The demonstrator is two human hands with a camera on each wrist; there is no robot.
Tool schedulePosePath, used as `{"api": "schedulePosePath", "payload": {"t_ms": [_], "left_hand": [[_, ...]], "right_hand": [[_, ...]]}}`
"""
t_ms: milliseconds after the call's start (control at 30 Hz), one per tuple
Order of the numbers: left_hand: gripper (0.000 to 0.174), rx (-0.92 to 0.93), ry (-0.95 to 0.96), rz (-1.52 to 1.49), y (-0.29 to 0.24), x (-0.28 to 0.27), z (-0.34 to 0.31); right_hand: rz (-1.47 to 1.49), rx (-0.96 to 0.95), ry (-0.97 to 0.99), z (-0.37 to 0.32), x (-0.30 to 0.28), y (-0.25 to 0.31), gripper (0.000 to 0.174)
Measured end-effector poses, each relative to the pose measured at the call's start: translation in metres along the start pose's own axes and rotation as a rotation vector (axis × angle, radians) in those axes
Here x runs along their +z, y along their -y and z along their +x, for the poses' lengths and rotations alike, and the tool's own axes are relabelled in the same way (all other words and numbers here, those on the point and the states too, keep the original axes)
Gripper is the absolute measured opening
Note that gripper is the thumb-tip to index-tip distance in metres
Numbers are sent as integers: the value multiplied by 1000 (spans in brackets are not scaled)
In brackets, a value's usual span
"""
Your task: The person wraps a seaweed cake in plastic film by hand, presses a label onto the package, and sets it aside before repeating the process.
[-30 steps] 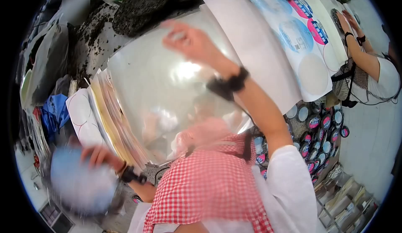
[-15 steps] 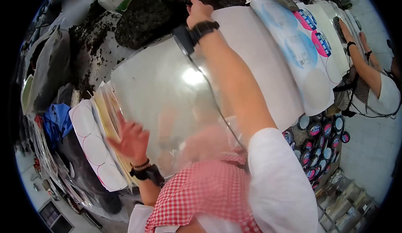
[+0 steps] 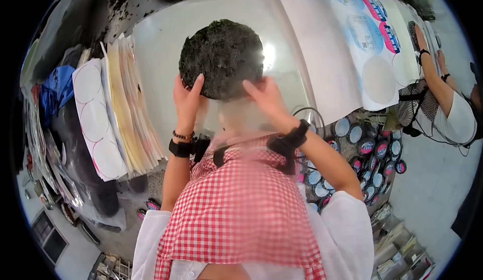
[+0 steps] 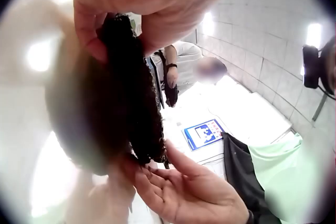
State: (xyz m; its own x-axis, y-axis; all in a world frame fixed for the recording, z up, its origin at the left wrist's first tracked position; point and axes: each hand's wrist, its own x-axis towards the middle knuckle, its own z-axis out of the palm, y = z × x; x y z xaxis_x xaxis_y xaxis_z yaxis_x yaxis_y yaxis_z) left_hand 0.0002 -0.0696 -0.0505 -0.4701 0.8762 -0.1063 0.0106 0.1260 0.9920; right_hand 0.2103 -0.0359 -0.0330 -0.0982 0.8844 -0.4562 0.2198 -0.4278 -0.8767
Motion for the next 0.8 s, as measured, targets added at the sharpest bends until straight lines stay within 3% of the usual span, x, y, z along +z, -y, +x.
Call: {"api": "schedulePosePath", "payload": {"t_ms": [67,133,167,233,267,367,400,500,633,733,800], "left_hand": [[48,-17,1,105,-1,-7,1],[47,-96,38,177,-18,-12,5],[43,-111,40,356,-29,-13,6],[37,-141,46,722,-48,-15,7],[29,211,-192,1083,-36,-18,1],[30,504,277,856,-30,-82,-21],[26,482,527,686,-21,-98,-37],[26,494,751,950,-20,-115,-72],[20,441,688,847,3,-120,-71],[18,354,723,682,-5,-124,-59],[17,165,763,669,-26,-116,-45]], "right_hand": [[-536,-407,-239,-8,-7,11,48],[-891,-896,-30,-2,-2,38,55],[-1059,-1141,81,4,3,46,60],[-1124,-1126,149,22,18,30,62],[-1156,-1119,185,28,23,25,63],[-1129,-1111,200,34,28,18,65],[-1140,-1121,197,33,27,17,64],[-1157,-1111,191,31,30,16,64],[-1101,-1132,174,30,31,10,65],[-1066,-1209,158,33,30,16,46],[-1006,-1258,184,34,36,18,32]]}}
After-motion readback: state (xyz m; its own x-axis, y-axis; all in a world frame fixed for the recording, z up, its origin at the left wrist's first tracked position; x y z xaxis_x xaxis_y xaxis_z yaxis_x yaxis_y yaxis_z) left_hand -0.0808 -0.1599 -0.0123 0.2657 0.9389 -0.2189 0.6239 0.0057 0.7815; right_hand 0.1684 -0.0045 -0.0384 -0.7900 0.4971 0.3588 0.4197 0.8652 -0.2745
